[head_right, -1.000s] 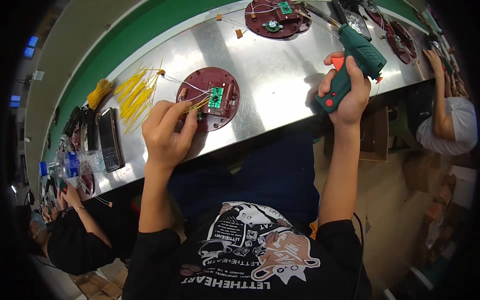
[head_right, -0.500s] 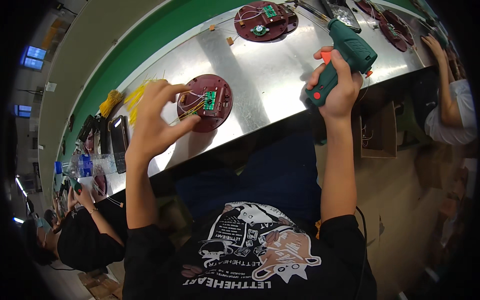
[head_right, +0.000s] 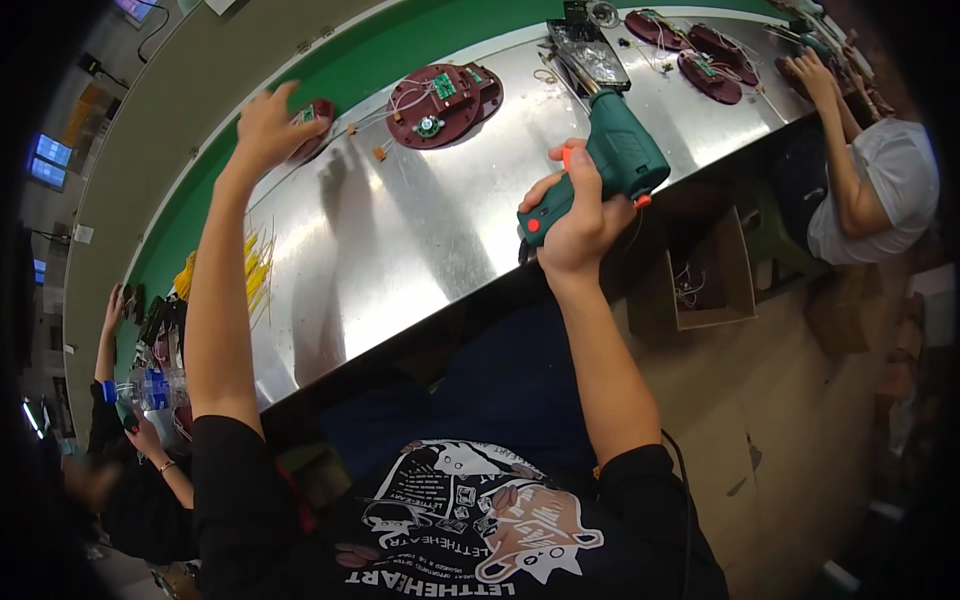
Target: Soldering wires to a small circuit board mounted on a circular base at an industrial assembly line workstation.
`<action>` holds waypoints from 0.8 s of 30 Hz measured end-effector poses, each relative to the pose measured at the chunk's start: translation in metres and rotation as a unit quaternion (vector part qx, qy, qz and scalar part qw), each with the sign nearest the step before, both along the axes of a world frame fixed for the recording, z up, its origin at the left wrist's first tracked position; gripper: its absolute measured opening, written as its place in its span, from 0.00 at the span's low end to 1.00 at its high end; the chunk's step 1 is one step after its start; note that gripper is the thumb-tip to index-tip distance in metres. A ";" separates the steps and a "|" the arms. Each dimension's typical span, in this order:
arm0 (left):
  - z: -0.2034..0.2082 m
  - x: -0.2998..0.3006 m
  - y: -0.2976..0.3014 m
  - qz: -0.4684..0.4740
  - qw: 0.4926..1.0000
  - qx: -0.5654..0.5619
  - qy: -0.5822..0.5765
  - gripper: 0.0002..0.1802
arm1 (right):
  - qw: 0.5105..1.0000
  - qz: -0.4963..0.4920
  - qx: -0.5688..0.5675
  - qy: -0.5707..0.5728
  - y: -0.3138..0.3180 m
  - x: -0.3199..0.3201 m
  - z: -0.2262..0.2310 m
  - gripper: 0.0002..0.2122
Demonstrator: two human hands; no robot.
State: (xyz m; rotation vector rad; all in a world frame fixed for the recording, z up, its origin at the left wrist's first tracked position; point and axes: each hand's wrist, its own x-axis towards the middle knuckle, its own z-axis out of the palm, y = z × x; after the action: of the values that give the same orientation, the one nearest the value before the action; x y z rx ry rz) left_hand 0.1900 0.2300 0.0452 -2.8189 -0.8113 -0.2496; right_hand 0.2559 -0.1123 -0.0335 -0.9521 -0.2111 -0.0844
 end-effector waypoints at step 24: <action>-0.038 -0.129 -0.143 -0.221 0.947 -0.182 -0.144 0.35 | 0.996 0.044 -0.066 -0.037 -0.009 0.001 -0.006 0.15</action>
State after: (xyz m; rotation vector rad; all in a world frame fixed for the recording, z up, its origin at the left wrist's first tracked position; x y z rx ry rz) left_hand 0.0607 0.0872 0.0076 -3.3438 -0.2731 -0.6516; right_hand 0.2573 -0.1210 -0.0393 -1.0711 -0.3305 -0.0246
